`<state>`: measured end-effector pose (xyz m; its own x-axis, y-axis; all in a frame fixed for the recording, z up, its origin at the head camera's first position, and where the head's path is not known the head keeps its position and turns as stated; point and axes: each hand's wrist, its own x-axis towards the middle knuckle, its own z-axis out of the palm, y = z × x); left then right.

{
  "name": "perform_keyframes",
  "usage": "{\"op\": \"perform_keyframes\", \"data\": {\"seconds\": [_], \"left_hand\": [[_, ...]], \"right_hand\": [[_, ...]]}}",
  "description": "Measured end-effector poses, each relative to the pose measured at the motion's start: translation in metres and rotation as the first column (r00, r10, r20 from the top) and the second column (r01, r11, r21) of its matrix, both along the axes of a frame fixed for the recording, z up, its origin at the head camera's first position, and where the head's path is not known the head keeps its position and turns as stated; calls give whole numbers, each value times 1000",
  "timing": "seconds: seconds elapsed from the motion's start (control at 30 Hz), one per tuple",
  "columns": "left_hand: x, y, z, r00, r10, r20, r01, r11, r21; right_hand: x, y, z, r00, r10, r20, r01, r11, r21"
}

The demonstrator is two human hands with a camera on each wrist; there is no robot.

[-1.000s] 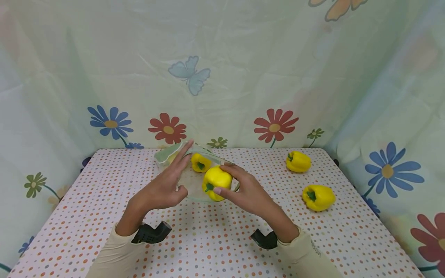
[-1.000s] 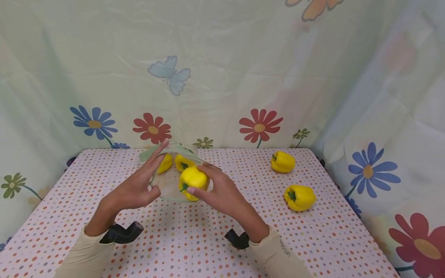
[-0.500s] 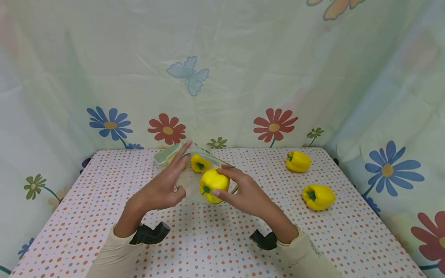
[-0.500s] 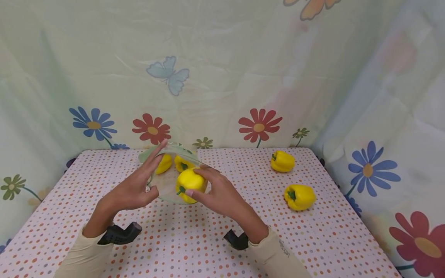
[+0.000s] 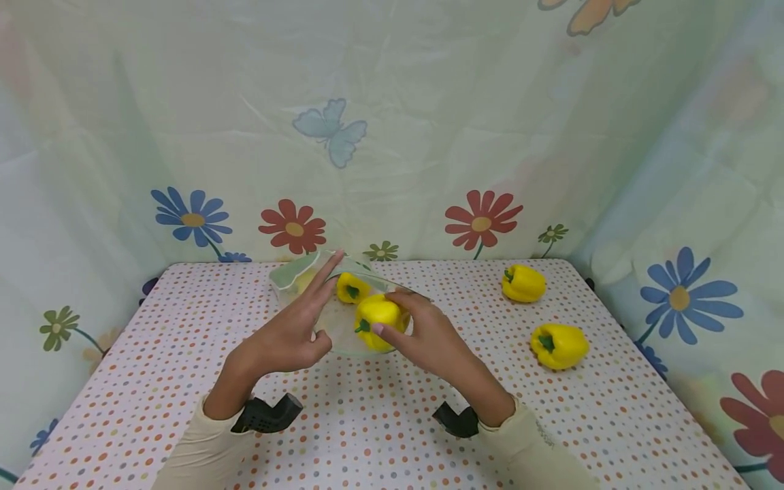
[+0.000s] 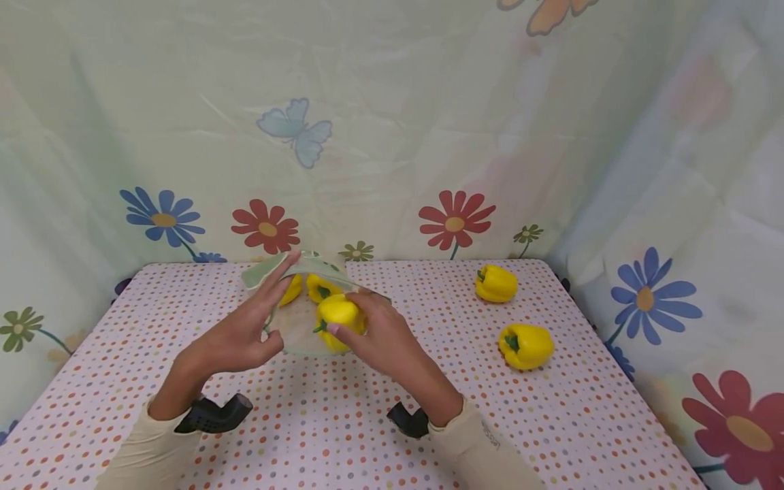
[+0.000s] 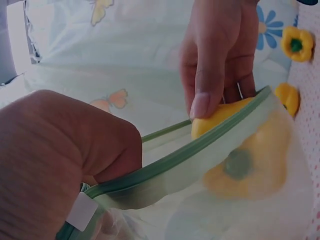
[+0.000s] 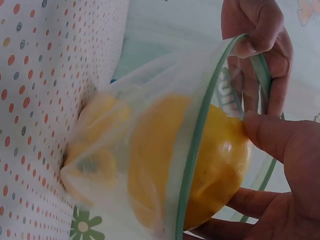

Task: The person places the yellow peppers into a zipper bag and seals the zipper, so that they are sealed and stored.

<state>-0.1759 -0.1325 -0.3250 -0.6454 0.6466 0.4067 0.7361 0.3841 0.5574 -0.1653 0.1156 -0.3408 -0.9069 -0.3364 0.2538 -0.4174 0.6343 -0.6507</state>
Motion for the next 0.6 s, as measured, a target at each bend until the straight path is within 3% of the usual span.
{"op": "perform_keyframes", "data": {"seconds": [0.27, 0.6], "left_hand": [[1, 0, 1, 1000, -4, -14, 4, 1000, 7], [1, 0, 2, 1000, -7, -13, 7, 1000, 8]], "right_hand": [[-2, -8, -1, 999, -27, -42, 29, 998, 48], [-1, -6, 2, 998, -60, -14, 61, 996, 67]]}}
